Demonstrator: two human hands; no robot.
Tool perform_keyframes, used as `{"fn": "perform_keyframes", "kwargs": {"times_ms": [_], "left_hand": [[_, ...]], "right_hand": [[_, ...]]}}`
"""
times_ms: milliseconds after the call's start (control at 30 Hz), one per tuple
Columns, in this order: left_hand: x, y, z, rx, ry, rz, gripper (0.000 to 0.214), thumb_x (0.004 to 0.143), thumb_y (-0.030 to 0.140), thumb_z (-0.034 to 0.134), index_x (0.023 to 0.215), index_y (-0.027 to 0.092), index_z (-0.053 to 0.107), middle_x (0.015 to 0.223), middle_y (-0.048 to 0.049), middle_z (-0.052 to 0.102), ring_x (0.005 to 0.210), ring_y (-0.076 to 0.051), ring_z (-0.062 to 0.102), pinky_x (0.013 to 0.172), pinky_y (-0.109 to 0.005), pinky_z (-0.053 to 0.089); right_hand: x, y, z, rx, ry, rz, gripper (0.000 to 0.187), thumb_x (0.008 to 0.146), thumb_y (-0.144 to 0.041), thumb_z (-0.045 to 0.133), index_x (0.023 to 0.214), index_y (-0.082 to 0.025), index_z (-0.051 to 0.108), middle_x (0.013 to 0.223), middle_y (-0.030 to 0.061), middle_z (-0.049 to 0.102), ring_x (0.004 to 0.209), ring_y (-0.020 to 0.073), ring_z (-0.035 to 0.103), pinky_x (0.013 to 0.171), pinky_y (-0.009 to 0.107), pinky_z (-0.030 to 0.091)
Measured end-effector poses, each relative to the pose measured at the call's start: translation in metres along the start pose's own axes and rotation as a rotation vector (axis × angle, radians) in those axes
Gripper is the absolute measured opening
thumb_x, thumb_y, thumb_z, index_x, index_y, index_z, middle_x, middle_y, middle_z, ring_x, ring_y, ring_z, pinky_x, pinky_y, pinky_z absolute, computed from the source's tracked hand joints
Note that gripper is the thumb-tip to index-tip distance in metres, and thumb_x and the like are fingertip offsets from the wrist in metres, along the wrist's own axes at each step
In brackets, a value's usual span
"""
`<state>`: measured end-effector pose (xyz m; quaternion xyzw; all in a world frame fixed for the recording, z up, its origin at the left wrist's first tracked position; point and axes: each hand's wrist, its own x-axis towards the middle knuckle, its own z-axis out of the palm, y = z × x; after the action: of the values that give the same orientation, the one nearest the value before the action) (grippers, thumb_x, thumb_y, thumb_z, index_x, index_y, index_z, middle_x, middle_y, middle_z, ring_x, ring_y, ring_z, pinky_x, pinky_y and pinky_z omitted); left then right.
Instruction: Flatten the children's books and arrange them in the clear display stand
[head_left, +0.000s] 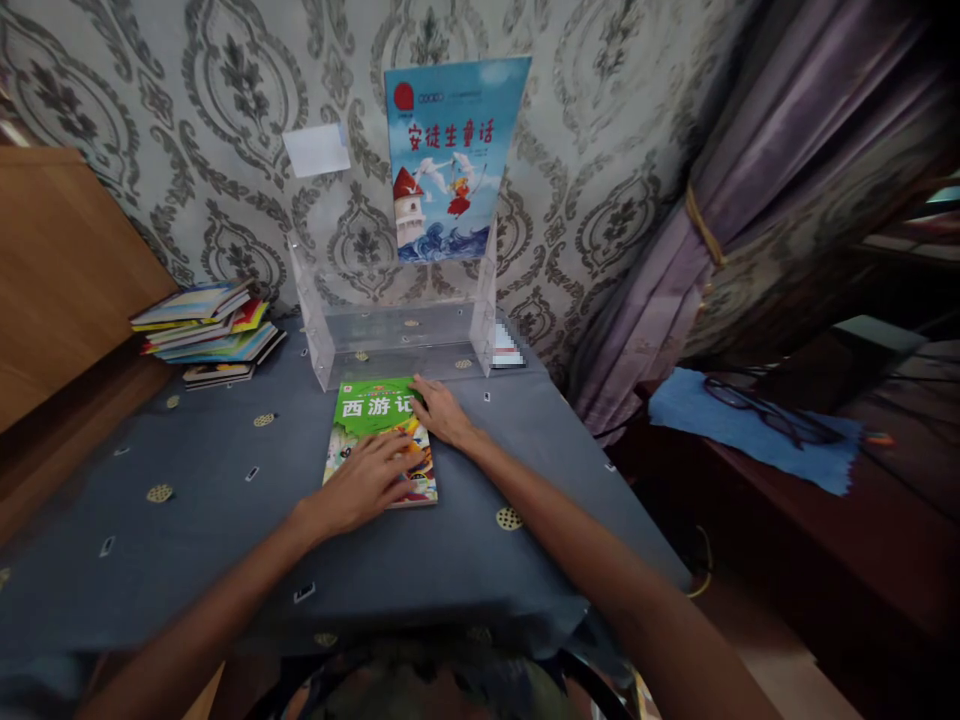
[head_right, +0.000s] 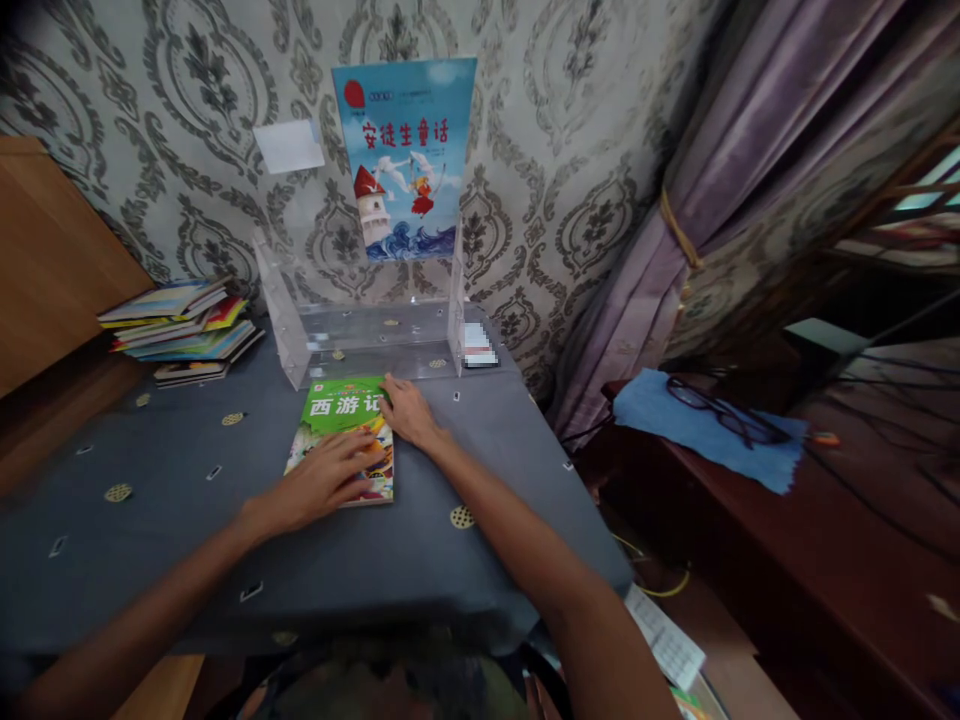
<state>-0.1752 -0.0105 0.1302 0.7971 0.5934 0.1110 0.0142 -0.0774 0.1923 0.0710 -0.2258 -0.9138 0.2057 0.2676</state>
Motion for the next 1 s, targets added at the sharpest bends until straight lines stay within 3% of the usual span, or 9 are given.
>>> {"fn": "perform_keyframes", "kwargs": {"times_ms": [100, 233, 400, 567, 800, 1000], "left_hand": [[-0.009, 0.015, -0.002, -0.028, -0.055, 0.094, 0.046, 0.095, 0.043, 0.054, 0.138, 0.030, 0.051, 0.147, -0.0077, 0.051, 0.139, -0.023, 0.043, 0.113, -0.045, 0.036], [-0.015, 0.020, 0.005, 0.035, -0.065, 0.085, 0.044, 0.097, 0.034, 0.053, 0.140, 0.027, 0.048, 0.150, -0.0077, 0.049, 0.141, -0.023, 0.042, 0.114, -0.045, 0.035], [-0.015, 0.018, 0.023, 0.125, 0.039, 0.049, 0.042, 0.100, 0.036, 0.045, 0.139, 0.021, 0.047, 0.144, -0.0117, 0.054, 0.135, -0.023, 0.049, 0.112, -0.044, 0.038], [-0.017, 0.017, 0.032, 0.172, 0.142, 0.060, 0.046, 0.101, 0.038, 0.043, 0.142, 0.017, 0.044, 0.143, -0.0148, 0.056, 0.131, -0.023, 0.053, 0.111, -0.042, 0.042], [-0.017, 0.014, 0.037, 0.252, 0.213, 0.109, 0.043, 0.101, 0.038, 0.042, 0.138, 0.016, 0.047, 0.138, -0.0133, 0.060, 0.128, -0.023, 0.057, 0.109, -0.040, 0.044], [-0.016, 0.015, 0.032, 0.230, 0.252, 0.134, 0.040, 0.101, 0.036, 0.042, 0.134, 0.015, 0.051, 0.131, -0.0134, 0.065, 0.121, -0.023, 0.062, 0.105, -0.040, 0.049]], "right_hand": [[0.000, -0.001, 0.000, 0.004, 0.005, 0.002, 0.031, 0.095, -0.020, 0.050, 0.123, -0.014, 0.061, 0.140, 0.0164, 0.057, 0.127, 0.0239, 0.054, 0.111, 0.040, 0.039], [-0.003, -0.006, -0.003, -0.015, -0.006, 0.003, 0.033, 0.094, -0.017, 0.049, 0.124, -0.010, 0.061, 0.142, 0.0205, 0.054, 0.132, 0.0260, 0.051, 0.114, 0.042, 0.036], [-0.020, -0.015, -0.012, 0.012, -0.003, -0.027, 0.032, 0.092, -0.015, 0.051, 0.120, -0.013, 0.065, 0.129, 0.0170, 0.065, 0.135, 0.0286, 0.047, 0.113, 0.048, 0.037], [-0.048, -0.022, -0.025, 0.090, 0.017, -0.073, 0.031, 0.090, -0.014, 0.052, 0.116, -0.019, 0.068, 0.119, 0.0115, 0.070, 0.125, 0.0258, 0.056, 0.107, 0.045, 0.043], [-0.089, -0.035, -0.046, 0.321, 0.040, -0.181, 0.027, 0.095, -0.019, 0.048, 0.110, -0.020, 0.071, 0.107, 0.0090, 0.074, 0.104, 0.0214, 0.066, 0.096, 0.040, 0.051], [-0.097, -0.039, -0.050, 0.390, 0.026, -0.147, 0.027, 0.094, -0.019, 0.049, 0.108, -0.022, 0.072, 0.101, 0.0066, 0.076, 0.096, 0.0206, 0.068, 0.091, 0.038, 0.051]]}}
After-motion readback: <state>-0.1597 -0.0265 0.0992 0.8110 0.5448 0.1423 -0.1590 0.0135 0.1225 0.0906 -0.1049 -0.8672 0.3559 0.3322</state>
